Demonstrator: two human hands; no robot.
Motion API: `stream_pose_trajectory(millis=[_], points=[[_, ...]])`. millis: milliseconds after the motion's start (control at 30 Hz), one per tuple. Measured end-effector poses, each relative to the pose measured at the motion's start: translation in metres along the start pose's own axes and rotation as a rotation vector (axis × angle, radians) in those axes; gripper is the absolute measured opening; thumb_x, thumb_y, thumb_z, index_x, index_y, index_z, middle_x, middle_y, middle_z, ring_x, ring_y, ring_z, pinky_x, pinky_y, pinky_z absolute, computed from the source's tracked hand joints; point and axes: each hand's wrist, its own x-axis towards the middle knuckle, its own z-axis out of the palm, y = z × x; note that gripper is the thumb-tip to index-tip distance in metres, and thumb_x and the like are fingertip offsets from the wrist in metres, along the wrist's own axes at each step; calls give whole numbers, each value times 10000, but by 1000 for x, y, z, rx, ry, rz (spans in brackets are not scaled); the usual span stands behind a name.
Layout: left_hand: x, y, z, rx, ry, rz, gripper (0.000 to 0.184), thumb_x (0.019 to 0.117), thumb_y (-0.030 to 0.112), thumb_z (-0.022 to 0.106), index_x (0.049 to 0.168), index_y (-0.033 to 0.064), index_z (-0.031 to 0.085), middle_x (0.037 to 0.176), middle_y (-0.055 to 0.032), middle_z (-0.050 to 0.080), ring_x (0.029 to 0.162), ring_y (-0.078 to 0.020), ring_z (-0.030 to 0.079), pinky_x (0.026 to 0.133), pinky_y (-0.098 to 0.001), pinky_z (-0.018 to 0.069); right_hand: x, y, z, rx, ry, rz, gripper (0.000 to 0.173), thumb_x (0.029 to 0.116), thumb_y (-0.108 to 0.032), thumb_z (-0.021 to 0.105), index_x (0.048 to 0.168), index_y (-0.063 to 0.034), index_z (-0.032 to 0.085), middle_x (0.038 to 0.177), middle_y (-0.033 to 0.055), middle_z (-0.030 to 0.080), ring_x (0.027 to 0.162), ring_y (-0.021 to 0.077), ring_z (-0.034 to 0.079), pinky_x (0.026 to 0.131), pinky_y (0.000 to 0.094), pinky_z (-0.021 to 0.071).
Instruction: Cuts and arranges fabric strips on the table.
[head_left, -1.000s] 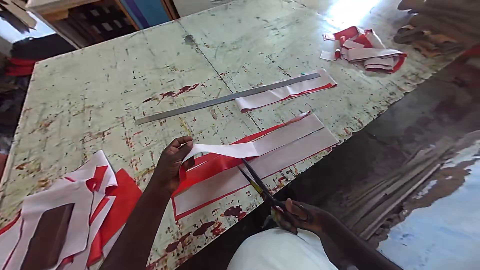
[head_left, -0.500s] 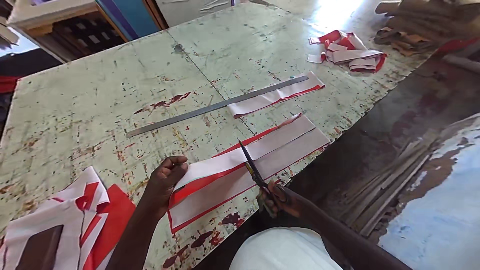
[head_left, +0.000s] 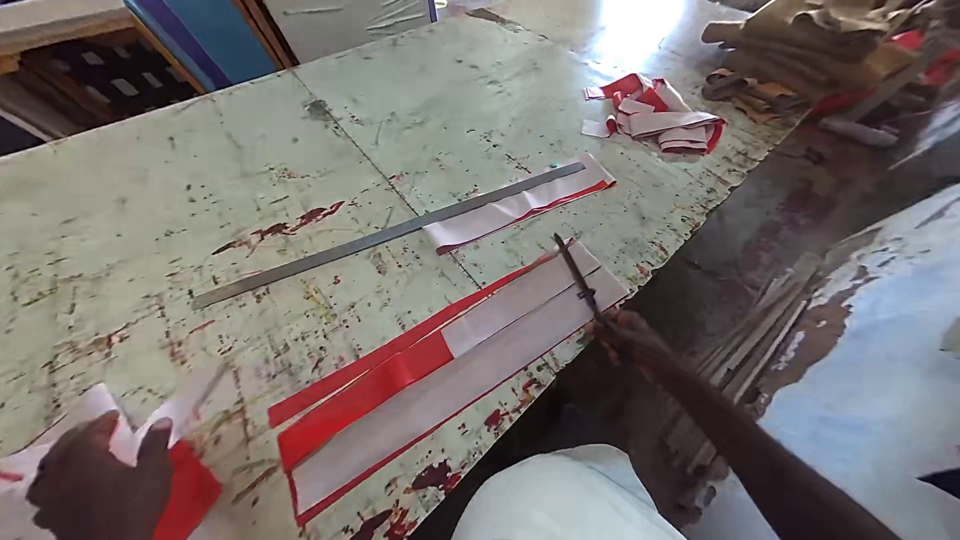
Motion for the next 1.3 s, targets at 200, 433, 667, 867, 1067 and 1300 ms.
stream_pose_trajectory(millis=[200, 433, 667, 867, 1067, 1300], points=[[-74, 106, 139, 4, -412, 392, 783, 897, 600, 663, 1434, 37, 568, 1529, -264, 467, 1465, -479, 360, 1214, -627, 256, 108, -19, -142, -824, 287, 86, 464, 870, -433, 809, 985, -7, 664, 844, 187, 672, 758, 345, 664, 706, 566, 550], [-107, 221, 251, -21, -303, 554, 732, 989, 679, 426, 1442, 128, 591, 1565, -173, 467, 1474, -408, 388, 1200, -604, 304, 146, -25, -170, -884, 344, -227, 398, 888, -234, 788, 1242, -79, 693, 1194, 221, 646, 1075, 412, 643, 892, 638, 539], [-40, 248, 278, -6, -281, 440, 400, 971, 445, 617, 1064, 79, 747, 1142, -205, 659, 1093, -430, 616, 945, -625, 493, 130, -24, -91, -886, 8, -87, 581, 933, -346, 724, 1424, -82, 561, 1341, 192, 601, 1197, 360, 621, 1007, 558, 518], [9, 230, 224, 14, -268, 189, 361, 1066, 251, 505, 1158, -64, 658, 1137, -284, 659, 1097, -433, 641, 986, -629, 493, 118, -44, -86, -712, -114, -295, 270, 1000, -195, 614, 1252, -139, 694, 1215, 95, 686, 1093, 257, 673, 969, 491, 540], [59, 170, 140, -16, 323, -95, 488, 997, 215, 583, 1381, -82, 536, 1420, -284, 539, 1371, -341, 508, 1176, -423, 375, 173, -43, -72, -838, 99, -141, 633, 863, -368, 814, 1356, -47, 579, 1239, 191, 637, 1094, 366, 653, 918, 558, 545], [-29, 304, 237, -405, -398, 619, 1033, 852, 498, 776, 1505, -159, 321, 1579, -413, 253, 1506, -534, 222, 1255, -586, 209, 154, -65, -55, -801, 10, -314, 243, 970, -212, 661, 1150, -51, 681, 1127, 198, 671, 1078, 375, 649, 920, 577, 530]])
